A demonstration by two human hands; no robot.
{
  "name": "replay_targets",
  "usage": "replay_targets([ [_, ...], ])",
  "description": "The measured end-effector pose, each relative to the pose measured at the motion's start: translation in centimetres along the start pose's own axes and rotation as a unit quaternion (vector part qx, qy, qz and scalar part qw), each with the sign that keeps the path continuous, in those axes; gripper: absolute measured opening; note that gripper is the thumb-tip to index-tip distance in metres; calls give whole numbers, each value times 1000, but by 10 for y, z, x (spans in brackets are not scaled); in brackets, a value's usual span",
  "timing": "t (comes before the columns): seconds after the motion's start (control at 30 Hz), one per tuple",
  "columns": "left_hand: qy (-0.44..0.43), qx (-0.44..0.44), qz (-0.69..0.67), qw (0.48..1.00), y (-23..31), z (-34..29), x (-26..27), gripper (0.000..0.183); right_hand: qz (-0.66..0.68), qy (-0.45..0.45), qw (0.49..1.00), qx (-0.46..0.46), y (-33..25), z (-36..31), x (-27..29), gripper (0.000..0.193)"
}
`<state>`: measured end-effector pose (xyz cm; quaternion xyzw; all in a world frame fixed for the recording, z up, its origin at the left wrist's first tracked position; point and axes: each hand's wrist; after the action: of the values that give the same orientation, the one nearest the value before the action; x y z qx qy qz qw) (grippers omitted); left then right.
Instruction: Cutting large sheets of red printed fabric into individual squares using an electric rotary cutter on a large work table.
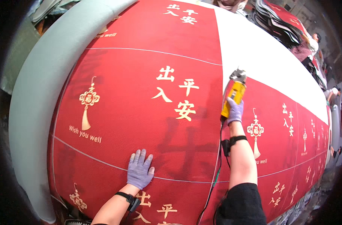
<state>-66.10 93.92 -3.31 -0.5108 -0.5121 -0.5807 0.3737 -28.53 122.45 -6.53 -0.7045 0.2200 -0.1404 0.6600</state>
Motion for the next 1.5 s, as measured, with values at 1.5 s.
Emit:
replay_targets([
  [1.5, -17, 355, 92, 930, -88, -266, 5, 58, -693, -477, 530, 104, -178, -263, 171, 45],
])
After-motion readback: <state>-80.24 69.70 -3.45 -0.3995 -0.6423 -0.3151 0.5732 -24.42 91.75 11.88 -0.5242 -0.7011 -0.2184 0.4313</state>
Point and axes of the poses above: each hand's wrist, its own z-axis towards the middle knuckle, its own x-axis out of the back of the hand, y = z × x, and after that the axes turned 1 degree about z, right-handed
